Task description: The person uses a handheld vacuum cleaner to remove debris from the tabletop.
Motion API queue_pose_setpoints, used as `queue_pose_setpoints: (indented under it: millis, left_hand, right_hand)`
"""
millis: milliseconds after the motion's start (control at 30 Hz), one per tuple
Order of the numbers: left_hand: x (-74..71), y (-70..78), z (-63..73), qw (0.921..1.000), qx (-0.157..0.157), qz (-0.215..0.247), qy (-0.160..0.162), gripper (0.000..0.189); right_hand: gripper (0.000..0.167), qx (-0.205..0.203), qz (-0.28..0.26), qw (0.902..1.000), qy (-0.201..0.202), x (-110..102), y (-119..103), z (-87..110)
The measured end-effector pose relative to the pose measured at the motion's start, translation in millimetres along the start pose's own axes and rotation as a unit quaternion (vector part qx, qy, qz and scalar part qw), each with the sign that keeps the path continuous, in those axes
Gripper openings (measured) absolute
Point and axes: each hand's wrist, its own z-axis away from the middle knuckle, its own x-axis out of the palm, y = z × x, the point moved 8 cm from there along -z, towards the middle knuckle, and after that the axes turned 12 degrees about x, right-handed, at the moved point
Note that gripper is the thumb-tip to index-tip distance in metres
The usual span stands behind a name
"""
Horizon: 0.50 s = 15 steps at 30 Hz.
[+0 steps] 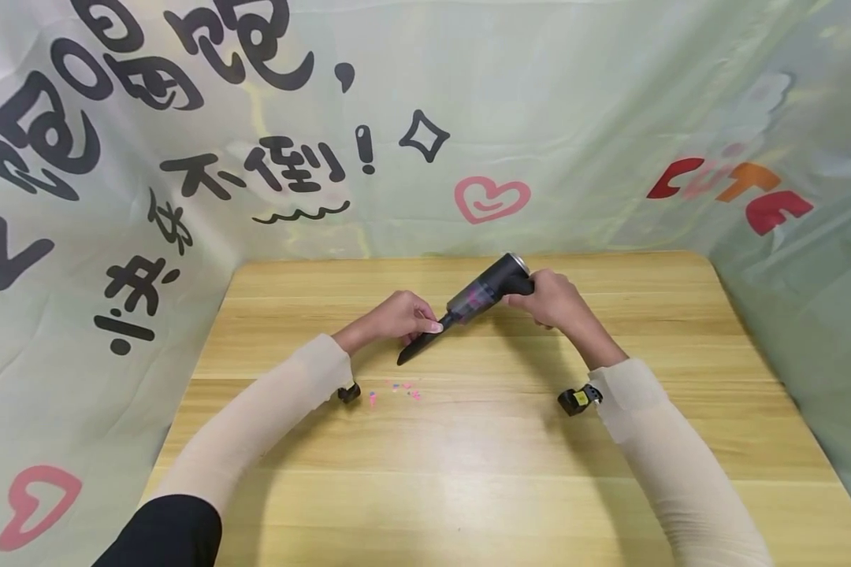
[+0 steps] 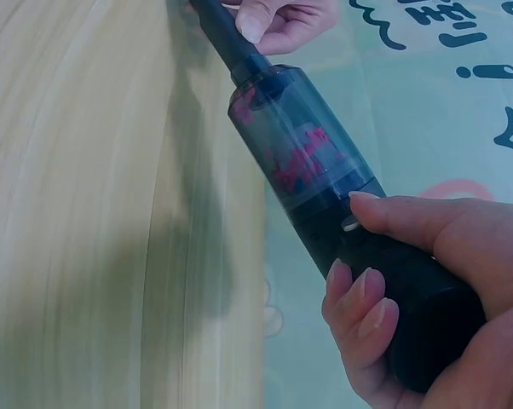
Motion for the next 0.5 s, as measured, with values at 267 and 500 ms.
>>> queue_pose_setpoints:
  millis: [267,500]
  left_hand:
    - [19.5,9.9,-11.7,0.9999,0.01,-0.003,-0.012,0.023]
    - [34.7,19.8,-20.1,0.9997,0.01,0.008,-0.019,0.021]
  right_hand:
    - [0.045,0.003,-0.001,1.0,-0.009,-10,19,3.6]
    - [0.049,-0.001,0.021,0.9997,-0.01,-20,31,7.4]
